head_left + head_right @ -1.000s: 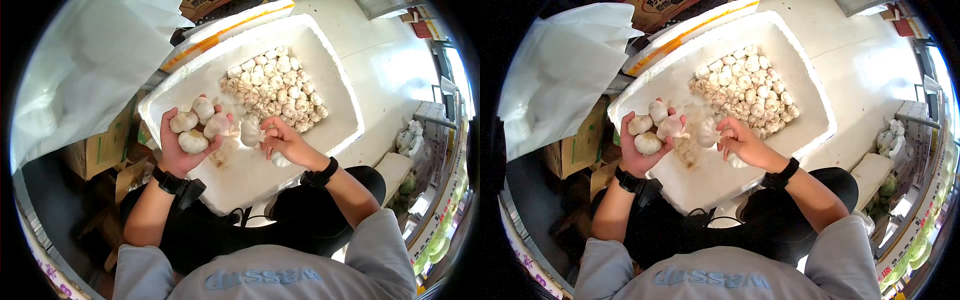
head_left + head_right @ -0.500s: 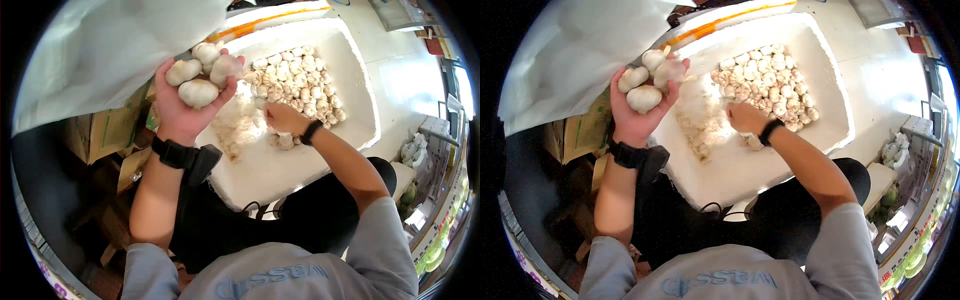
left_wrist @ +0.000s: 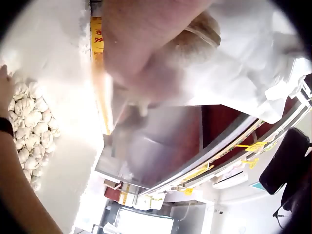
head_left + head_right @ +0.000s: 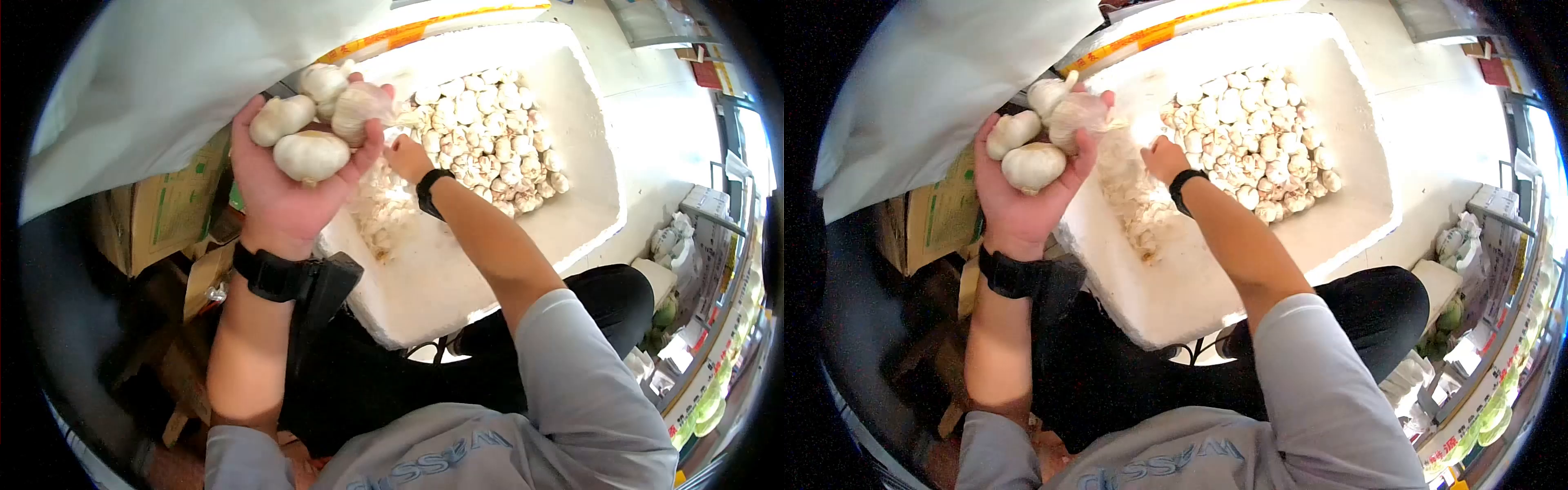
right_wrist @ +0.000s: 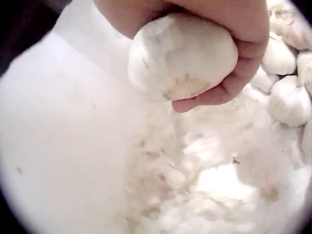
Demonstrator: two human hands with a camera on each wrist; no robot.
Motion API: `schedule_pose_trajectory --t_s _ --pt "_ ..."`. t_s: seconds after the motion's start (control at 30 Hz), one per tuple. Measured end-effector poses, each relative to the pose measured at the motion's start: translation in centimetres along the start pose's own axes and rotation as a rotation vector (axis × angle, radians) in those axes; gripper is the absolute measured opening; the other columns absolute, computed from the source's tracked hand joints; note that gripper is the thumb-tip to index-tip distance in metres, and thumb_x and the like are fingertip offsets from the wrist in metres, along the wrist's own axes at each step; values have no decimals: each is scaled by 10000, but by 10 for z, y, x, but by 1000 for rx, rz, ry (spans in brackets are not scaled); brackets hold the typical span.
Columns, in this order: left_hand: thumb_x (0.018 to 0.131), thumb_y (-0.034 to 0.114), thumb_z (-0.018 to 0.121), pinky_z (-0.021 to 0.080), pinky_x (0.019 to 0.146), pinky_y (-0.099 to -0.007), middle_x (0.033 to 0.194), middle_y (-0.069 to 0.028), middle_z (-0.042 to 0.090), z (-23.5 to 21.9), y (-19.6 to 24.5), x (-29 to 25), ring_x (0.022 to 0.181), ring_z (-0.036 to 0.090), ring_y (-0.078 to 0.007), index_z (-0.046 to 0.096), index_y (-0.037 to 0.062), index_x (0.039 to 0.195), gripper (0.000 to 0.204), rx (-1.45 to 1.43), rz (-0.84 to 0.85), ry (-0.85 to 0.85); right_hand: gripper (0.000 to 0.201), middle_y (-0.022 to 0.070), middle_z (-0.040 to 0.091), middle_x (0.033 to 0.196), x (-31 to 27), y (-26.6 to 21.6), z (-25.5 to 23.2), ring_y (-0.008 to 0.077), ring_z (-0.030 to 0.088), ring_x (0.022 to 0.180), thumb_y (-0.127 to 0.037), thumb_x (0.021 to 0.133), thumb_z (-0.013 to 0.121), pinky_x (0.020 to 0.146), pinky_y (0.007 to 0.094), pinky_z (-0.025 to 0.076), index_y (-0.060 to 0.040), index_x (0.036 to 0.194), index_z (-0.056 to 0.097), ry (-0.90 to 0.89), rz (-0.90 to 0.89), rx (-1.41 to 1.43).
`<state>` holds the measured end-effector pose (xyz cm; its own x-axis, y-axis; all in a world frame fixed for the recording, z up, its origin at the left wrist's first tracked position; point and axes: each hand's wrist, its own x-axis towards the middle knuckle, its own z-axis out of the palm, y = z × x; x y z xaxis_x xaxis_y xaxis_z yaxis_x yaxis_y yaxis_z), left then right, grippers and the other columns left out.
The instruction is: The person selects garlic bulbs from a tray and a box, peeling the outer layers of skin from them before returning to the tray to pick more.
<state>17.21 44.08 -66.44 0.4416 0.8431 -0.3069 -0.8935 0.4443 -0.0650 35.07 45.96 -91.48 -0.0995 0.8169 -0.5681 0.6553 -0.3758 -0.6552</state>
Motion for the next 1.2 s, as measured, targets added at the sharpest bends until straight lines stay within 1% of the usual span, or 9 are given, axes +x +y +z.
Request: schedule_pose_trajectory --t_s 0.07,0.1,0.17,0.43,0.57,0.67,0.77,1.17,1.2 --pt "878 449 463 425 1021 -468 1430 -277 317 -5 2 0 1361 324 -396 290 -38 1423 751 48 11 -31 412 164 663 931 25 30 -22 251 647 796 -358 888 597 684 358 530 -23 1118 533 -187 100 333" --pt "875 432 491 413 1039 -442 1509 -337 191 -6 2 0 1377 313 -383 222 -29 1473 802 94 32 -56 398 151 668 988 1 15 -43 257 658 823 -361 915 570 664 348 545 -60 1174 538 -324 415 842" --pt "877 422 486 420 1031 -453 1504 -320 221 -4 1 -2 1386 298 -386 243 -33 1461 779 44 13 -47 339 129 663 1012 -29 -4 -88 251 668 907 -310 926 581 765 296 571 -48 1141 576 -403 334 963" --pt "885 440 443 442 997 -504 1338 -211 461 -3 2 -12 1361 319 -416 371 -32 1365 678 37 37 56 356 165 639 1099 -42 19 -176 202 685 837 -273 974 502 574 208 559 18 1178 529 -489 204 1067" --pt "880 442 453 449 986 -507 1338 -206 458 -2 3 -14 1350 332 -410 379 -32 1357 677 19 67 70 435 146 619 1066 -27 19 -177 181 658 872 -241 927 622 693 243 570 40 1221 465 -212 90 935" --pt "877 436 465 451 984 -506 1326 -204 466 1 0 -15 1332 353 -405 386 -35 1351 673 23 62 60 658 157 602 1025 1 24 -164 203 622 785 -251 728 821 703 304 519 88 1186 494 265 -47 318" --pt "873 429 476 453 982 -502 1307 -203 479 3 -3 -14 1315 374 -401 396 -38 1342 667 23 44 78 633 172 603 1015 21 13 -155 244 616 848 -247 705 830 766 332 514 69 1150 508 406 -305 -177" --pt "875 424 494 441 994 -496 1262 -183 518 7 -14 -9 1216 462 -357 442 -21 1293 612 32 45 105 282 134 690 968 37 0 -142 305 647 929 -271 821 727 845 387 512 -21 944 678 258 -119 -383" --pt "875 424 494 441 994 -496 1262 -183 518 6 -15 -8 1216 462 -357 442 -21 1293 612 28 49 103 271 136 697 952 41 9 -143 295 656 884 -272 848 700 813 382 522 -20 947 687 448 -401 -328"
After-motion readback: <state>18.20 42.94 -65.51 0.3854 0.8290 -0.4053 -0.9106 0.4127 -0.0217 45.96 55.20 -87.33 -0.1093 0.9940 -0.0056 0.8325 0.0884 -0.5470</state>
